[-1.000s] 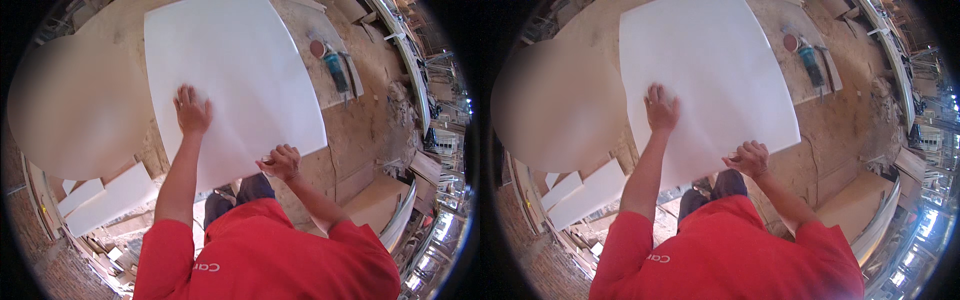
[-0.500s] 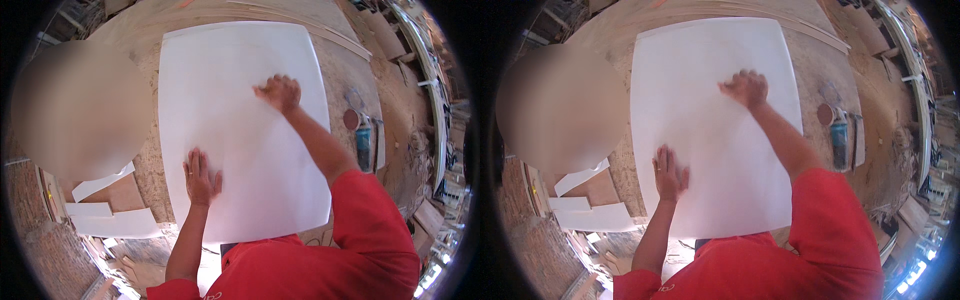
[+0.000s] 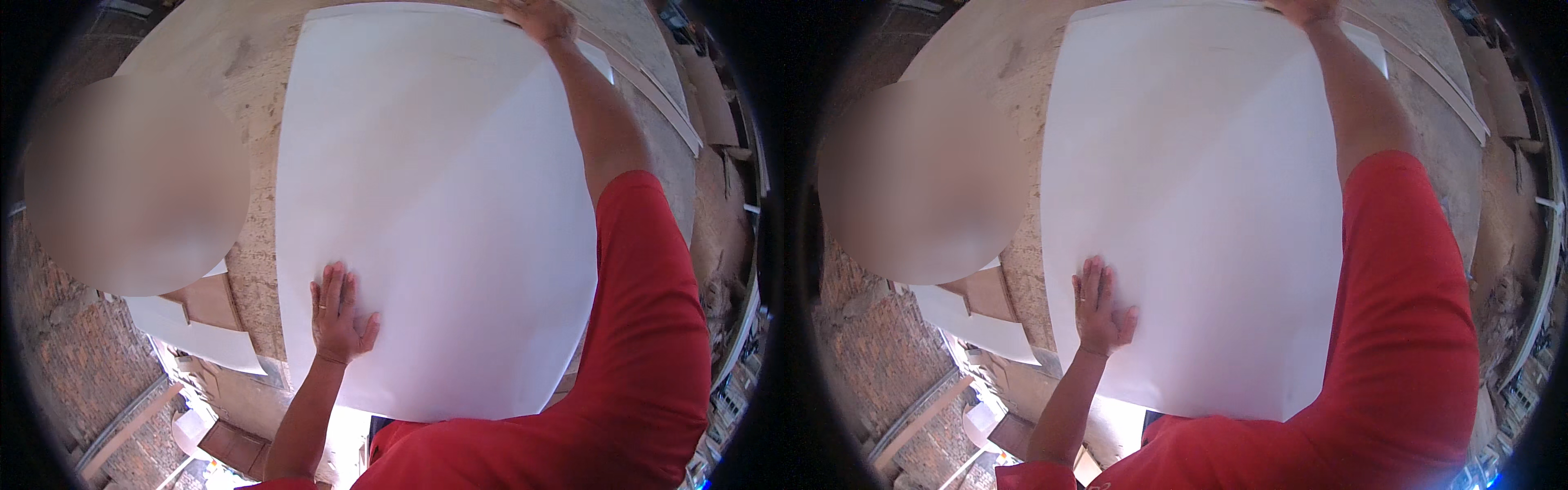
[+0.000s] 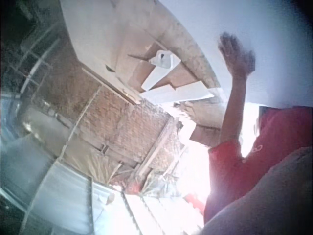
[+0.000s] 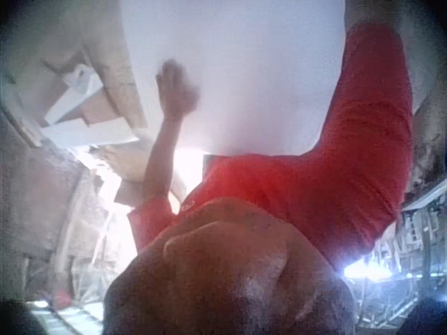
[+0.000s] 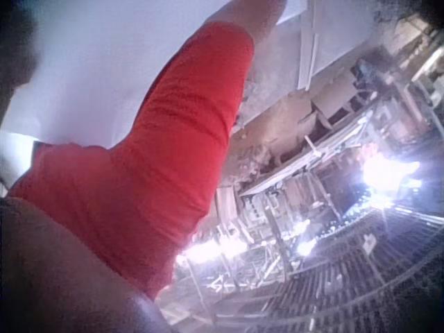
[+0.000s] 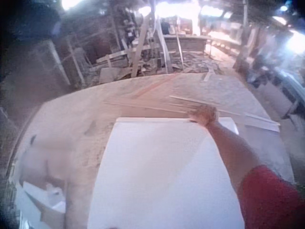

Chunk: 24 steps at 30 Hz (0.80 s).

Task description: The person aligns a white laminate sheet onto a wooden board and presses it down by hand and with a small wooden block to secure it. They then lift and move a large triangular plywood panel on the workbench.

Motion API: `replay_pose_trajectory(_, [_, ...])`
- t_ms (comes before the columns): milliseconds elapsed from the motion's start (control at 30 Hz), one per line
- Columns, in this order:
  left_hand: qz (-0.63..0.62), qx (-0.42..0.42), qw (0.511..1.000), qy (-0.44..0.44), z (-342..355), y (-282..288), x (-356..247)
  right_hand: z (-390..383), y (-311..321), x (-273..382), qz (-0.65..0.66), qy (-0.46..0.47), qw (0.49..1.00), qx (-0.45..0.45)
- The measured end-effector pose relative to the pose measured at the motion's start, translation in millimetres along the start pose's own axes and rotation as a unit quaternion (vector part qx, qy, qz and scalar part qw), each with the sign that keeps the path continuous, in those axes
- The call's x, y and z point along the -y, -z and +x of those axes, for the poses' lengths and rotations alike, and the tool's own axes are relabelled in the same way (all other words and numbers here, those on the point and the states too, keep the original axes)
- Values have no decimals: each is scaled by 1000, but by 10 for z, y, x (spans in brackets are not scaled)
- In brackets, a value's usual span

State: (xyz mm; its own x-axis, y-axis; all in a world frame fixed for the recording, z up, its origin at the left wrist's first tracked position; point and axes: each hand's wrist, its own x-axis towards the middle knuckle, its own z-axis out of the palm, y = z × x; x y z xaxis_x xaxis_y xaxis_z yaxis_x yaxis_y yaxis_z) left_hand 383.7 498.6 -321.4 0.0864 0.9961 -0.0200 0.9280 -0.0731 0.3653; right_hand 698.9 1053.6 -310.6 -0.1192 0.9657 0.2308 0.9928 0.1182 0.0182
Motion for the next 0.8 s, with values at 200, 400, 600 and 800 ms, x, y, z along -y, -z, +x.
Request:
replay_pose_trajectory(200, [9, 7, 1000, -4, 9, -47, 31, -281, -36, -168, 21, 4, 990, -136])
replay_pose_trajectory(400, [32, -25, 999, -21, 61, -57, 29, -1340, 322, 58, 51, -31, 998, 22])
replay_pose_trajectory(600, [72, -56, 995, -30, 26, -29, -49, -3412, 872, 377, 73, -12, 993, 89])
replay_pose_trajectory(800, [106, -91, 989, -44, 20, -160, 52, -5645, 1513, 613, 125, 60, 990, -14])
